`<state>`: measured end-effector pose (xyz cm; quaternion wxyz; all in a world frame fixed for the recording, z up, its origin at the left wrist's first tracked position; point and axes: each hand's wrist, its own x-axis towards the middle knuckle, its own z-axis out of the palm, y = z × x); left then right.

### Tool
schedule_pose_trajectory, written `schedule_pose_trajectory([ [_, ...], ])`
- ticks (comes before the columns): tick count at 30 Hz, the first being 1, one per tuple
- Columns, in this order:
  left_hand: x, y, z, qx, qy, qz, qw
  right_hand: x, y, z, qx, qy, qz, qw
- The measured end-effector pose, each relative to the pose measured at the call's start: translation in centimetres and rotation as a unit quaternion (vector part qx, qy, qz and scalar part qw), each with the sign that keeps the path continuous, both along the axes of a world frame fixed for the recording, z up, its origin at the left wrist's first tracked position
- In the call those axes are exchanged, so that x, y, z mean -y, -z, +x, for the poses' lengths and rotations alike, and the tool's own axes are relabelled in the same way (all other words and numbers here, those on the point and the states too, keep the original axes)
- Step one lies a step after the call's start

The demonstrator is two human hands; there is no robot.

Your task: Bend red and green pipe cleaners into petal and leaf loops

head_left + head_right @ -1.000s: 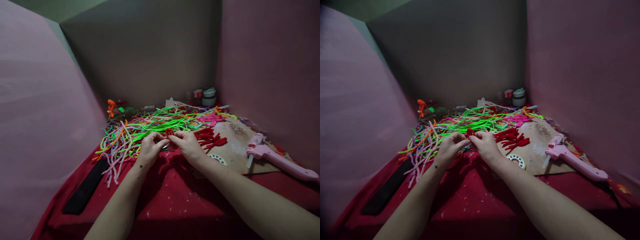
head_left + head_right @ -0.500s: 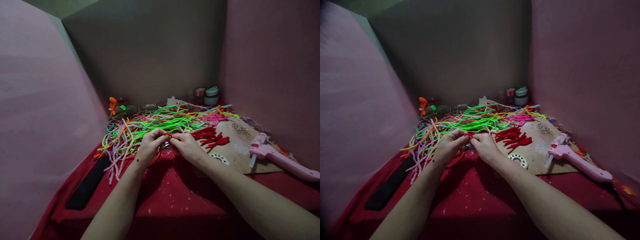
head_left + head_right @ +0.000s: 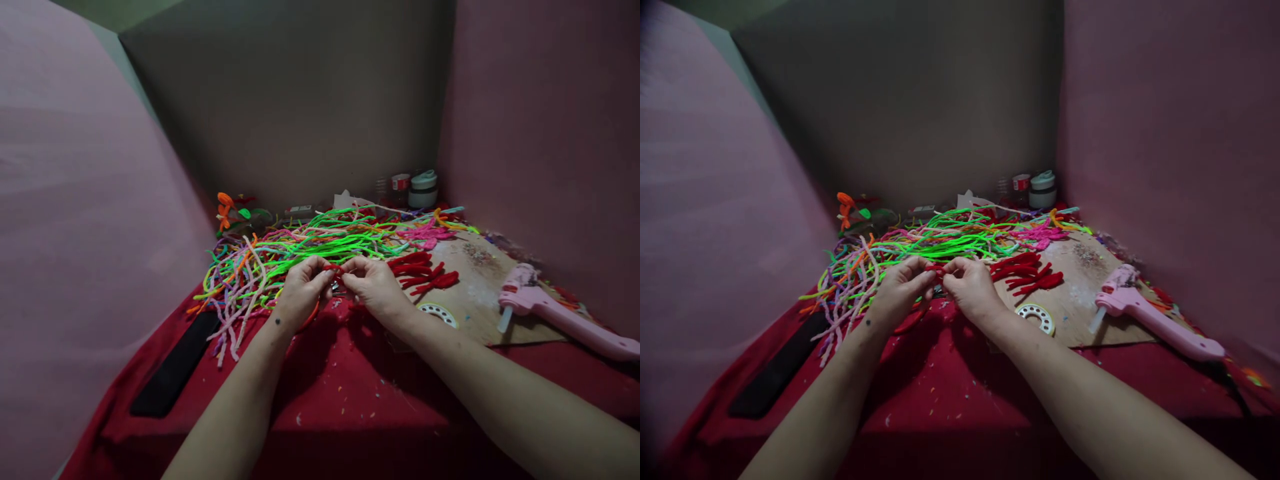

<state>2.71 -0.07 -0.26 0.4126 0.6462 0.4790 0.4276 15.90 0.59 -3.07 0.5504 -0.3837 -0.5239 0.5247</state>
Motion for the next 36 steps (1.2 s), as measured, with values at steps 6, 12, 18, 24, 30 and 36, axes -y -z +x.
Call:
schedule_pose_trajectory([
  [6,-0.3,0.7,-0.2,-0.026,0.033,0.067,0.997,-0.5,0.6,0.3,-0.036,-0.031,-0.042,0.998],
  [12,-0.9,1.4,-0.9,-0.189,0.017,0.223,0.956,-0.7,0.6,0.5,-0.034,-0.032,-0.044,0.998],
  [18,-1.1,1.3,-1.2,-0.280,0.034,0.287,0.915,-0.2,-0.2,0.4,-0.007,-0.031,-0.063,0.998],
  [24,-1.0,1.1,-1.1,-0.283,0.023,0.284,0.916,-0.3,0.0,0.8,-0.091,-0.081,-0.124,0.985],
  [30,-1.0,1.1,-1.2,-0.286,0.029,0.270,0.919,-0.8,0.4,1.1,-0.133,-0.121,-0.168,0.969],
  [36,-0.9,1.1,-1.0,-0.300,0.039,0.266,0.915,-0.9,0.4,1.0,-0.099,-0.095,-0.218,0.966],
])
